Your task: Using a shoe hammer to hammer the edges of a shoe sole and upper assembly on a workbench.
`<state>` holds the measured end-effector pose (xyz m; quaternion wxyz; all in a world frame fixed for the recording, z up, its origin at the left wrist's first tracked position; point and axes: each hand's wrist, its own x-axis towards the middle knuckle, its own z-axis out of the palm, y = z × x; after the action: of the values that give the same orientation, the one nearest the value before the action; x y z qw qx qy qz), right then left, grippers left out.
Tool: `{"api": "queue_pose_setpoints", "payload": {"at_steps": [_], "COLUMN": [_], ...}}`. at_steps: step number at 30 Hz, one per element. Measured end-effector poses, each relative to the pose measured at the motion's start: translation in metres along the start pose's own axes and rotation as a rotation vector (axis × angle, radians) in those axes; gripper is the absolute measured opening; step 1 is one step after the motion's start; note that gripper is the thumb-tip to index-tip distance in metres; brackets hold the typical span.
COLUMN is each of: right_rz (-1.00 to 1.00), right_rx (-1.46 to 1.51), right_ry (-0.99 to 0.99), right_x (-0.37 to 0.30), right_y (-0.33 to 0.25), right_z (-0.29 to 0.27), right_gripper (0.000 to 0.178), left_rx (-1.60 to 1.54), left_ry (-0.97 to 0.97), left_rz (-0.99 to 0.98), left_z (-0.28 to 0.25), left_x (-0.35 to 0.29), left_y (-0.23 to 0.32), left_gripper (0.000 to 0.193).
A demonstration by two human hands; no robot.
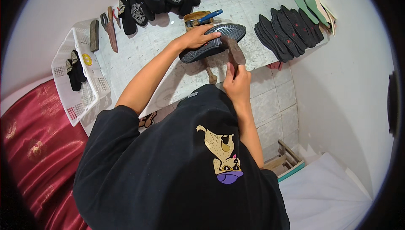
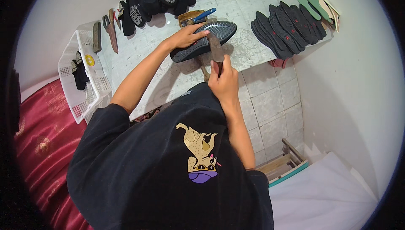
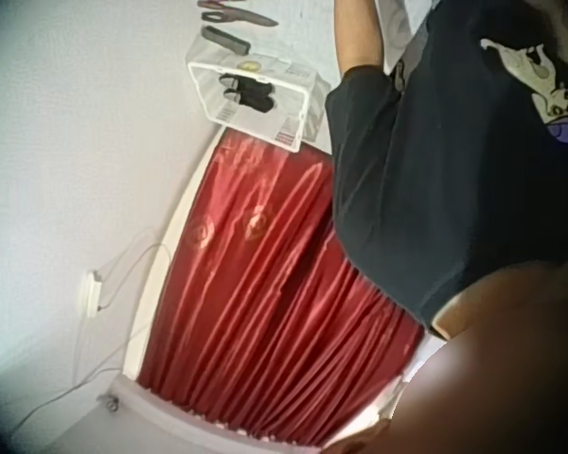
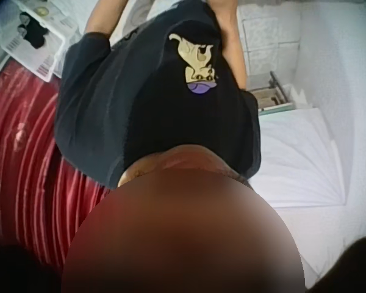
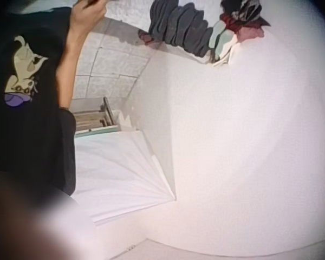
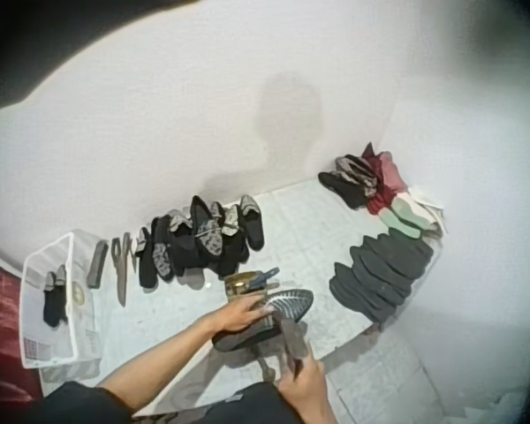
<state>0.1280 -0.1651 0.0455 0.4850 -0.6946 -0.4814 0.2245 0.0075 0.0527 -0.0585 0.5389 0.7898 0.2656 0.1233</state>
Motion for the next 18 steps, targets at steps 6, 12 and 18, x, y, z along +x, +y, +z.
{"api": "queue_pose_setpoints", "payload": {"at_steps": [6, 12, 18], "right_rz": [-0.024, 0.078, 0.085], "right_rx": [-0.066, -0.148, -0.088], "right_ry": [-0.021, -0.146, -0.075], "right_x": [-0.012, -0.013, -0.01], "right_y": [0.004, 0.026, 0.023], "right_z": [0.004, 0.005, -0.001], "right_gripper": [0.013, 0.012, 0.013], "left_rx": [-0.05, -0.197, -0.286], "left_ry": [-0.033, 0.108, -0.02], "left_rz": [-0.011, 0.096, -0.111], "left_z": [-0.005, 0.011, 0.005], "left_x": [-0.002, -0.002, -0.008], "left_y": [0.017, 0.0, 0.025], "left_gripper": [0.061, 0.055, 0.052]}}
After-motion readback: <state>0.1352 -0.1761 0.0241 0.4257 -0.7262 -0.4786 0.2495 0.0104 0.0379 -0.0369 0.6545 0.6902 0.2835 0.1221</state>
